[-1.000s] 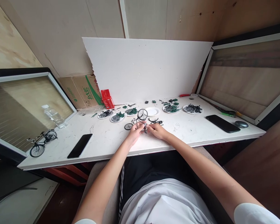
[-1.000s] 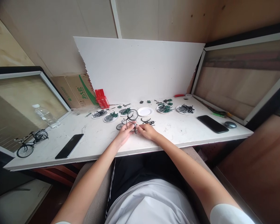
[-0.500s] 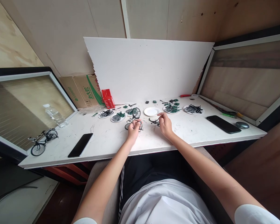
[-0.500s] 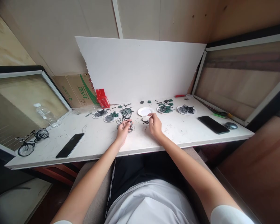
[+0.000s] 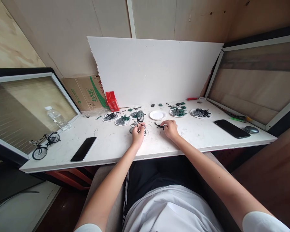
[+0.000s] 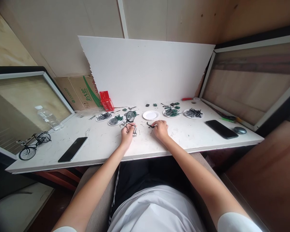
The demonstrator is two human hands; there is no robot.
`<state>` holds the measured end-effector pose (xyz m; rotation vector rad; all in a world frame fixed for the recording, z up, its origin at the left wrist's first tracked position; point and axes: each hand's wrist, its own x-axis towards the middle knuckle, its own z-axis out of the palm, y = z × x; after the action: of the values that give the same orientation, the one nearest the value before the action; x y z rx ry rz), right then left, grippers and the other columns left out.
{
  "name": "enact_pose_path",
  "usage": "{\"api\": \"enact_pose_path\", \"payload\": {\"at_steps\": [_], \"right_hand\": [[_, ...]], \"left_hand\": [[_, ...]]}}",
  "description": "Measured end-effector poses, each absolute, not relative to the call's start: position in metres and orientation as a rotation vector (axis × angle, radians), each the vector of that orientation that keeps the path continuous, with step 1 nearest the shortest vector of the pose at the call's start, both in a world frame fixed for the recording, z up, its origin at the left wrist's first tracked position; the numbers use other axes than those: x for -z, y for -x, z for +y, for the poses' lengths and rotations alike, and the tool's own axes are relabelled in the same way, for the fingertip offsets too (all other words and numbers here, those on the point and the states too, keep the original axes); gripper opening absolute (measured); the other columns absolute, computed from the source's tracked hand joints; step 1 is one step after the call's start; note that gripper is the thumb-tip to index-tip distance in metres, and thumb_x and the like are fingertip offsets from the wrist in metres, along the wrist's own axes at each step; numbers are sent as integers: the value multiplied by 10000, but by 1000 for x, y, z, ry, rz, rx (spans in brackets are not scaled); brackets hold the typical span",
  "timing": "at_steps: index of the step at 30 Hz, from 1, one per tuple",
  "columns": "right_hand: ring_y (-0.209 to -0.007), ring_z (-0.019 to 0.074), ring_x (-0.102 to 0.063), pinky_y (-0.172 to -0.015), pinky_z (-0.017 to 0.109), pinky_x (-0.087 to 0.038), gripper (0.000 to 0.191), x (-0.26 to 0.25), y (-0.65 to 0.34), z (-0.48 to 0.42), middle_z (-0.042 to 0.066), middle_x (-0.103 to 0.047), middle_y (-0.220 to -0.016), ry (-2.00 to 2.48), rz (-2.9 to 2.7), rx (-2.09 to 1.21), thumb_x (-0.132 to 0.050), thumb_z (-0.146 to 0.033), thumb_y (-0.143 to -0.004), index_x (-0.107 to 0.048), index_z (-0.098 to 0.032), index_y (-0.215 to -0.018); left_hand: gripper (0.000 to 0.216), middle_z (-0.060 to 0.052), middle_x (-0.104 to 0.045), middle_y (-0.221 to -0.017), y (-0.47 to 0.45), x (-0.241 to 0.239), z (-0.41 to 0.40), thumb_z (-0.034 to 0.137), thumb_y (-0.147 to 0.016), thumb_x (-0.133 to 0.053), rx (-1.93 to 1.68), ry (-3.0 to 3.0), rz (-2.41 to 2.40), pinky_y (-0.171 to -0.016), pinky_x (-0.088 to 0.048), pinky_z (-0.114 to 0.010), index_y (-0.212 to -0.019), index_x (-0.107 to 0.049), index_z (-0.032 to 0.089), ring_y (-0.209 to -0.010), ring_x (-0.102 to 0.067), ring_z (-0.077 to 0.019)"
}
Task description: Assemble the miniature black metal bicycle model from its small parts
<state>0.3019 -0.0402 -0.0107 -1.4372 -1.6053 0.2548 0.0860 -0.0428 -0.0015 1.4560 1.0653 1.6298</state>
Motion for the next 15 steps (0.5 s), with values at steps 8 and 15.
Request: {"api": "enact_pose_path", "payload": {"at_steps": [8, 15], "right_hand": [[-1089, 364, -496, -923, 511, -379, 248, 3, -298, -46, 167, -704, -1017, 1484, -1738, -113, -462, -92, -824, -684, -190, -771], [-1166, 367, -507, -950, 490, -349, 286, -4, -289, -54, 184, -711, -1103, 1689, -1887, 71, -468, -94, -890, -744, -162, -860]], "left_hand": [[164, -90, -726, -1018, -87, 1, -43, 283, -838, -633, -1615, -1445, 1047, -819, -541, -321, -974, -674, 201, -975, -681, -202], [185, -87, -730, -1017, -86, 2, -43, 254, -836, -610, -1606, -1441, 1044, -845, -543, -312, -990, -685, 184, -996, -688, -200]]}}
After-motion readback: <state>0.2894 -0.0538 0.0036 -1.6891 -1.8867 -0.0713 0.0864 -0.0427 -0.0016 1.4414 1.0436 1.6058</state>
